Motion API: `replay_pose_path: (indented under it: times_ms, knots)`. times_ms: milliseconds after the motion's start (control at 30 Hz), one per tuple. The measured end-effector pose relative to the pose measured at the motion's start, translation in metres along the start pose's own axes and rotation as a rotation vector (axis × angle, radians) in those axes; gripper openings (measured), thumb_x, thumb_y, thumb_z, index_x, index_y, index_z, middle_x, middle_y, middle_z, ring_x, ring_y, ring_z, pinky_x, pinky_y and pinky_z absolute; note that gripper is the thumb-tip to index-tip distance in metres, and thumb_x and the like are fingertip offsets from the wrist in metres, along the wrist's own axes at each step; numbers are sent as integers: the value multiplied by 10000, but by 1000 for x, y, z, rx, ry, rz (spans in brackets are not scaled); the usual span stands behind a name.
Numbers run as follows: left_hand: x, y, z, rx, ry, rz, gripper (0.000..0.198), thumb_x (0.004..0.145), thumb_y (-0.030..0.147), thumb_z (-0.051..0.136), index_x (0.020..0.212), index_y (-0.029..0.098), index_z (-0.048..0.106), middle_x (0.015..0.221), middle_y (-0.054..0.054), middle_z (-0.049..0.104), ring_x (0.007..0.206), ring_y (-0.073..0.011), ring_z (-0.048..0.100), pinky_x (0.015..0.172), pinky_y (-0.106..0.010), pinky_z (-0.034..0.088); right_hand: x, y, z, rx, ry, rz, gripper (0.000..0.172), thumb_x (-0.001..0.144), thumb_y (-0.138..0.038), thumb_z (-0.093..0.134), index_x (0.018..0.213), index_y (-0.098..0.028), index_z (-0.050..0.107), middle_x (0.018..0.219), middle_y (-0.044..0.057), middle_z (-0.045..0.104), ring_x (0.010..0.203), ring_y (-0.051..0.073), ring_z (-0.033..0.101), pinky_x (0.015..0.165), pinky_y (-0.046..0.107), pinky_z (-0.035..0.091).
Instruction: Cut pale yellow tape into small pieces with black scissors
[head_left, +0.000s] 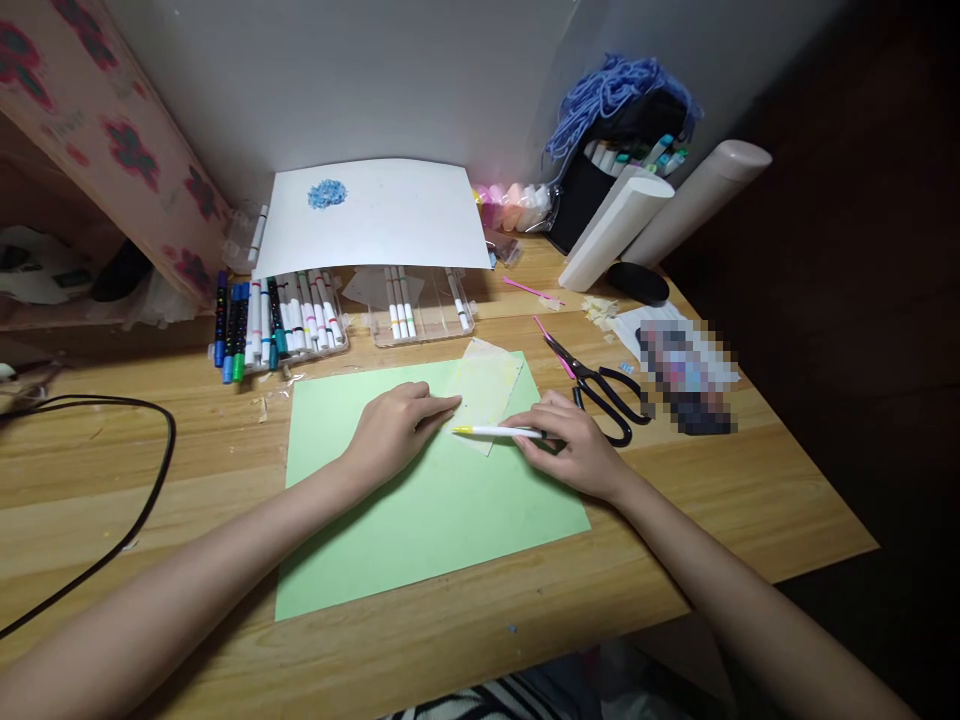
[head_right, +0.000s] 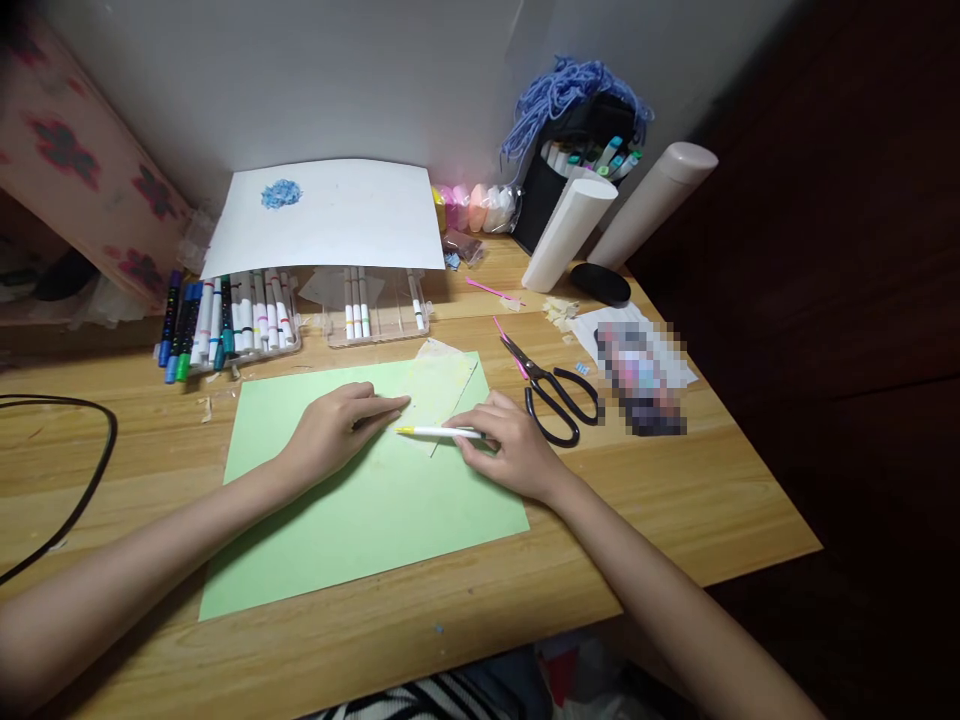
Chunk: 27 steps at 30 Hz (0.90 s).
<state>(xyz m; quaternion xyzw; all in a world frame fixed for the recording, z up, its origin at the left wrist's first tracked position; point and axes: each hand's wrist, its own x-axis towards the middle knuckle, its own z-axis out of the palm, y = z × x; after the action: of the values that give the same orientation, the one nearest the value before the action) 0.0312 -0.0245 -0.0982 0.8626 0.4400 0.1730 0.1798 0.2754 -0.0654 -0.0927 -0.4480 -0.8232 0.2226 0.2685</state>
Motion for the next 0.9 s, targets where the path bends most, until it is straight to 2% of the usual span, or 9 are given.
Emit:
replay_pose_path:
  times_ms: [233, 367, 533, 900]
  knots:
    - [-1, 0, 0, 17, 4, 5, 310, 918, 352, 432, 1100, 256, 664, 675, -21, 518, 647, -138, 476, 551, -244, 283, 2, 4, -1, -6, -35, -57, 163, 825, -180, 567, 947, -192, 675, 729, 42, 669, 690, 180, 488, 654, 319, 401]
    - [-1, 0, 0, 13, 8, 15, 317, 919, 360, 427, 1099, 250, 665, 674, -23, 518, 645, -138, 473, 548, -242, 284, 2, 4, -3, -26, -6, -29, 170, 836, -196, 554, 953, -198, 677, 699, 41, 657, 664, 180, 486, 630, 314, 400]
    - [0, 1, -1, 8, -3, -2, 313, 916, 356, 435, 1099, 249, 666, 678, -24, 521, 665, -143, 481, 558, -244, 292, 1, 5, -4, -18, -47, -47, 170, 837, -187, 555, 955, -198, 677, 739, 45, 676, 672, 179, 490, 646, 316, 400]
    - [0, 1, -2, 9, 2, -4, 322, 916, 375, 430, 1086, 250, 673, 663, -21, 504, 650, -140, 477, 551, -239, 292, -1, 11, -7, -15, -44, -20, 186, 835, -183, 552, 971, -195, 678, 724, 43, 672, 658, 178, 476, 616, 313, 385]
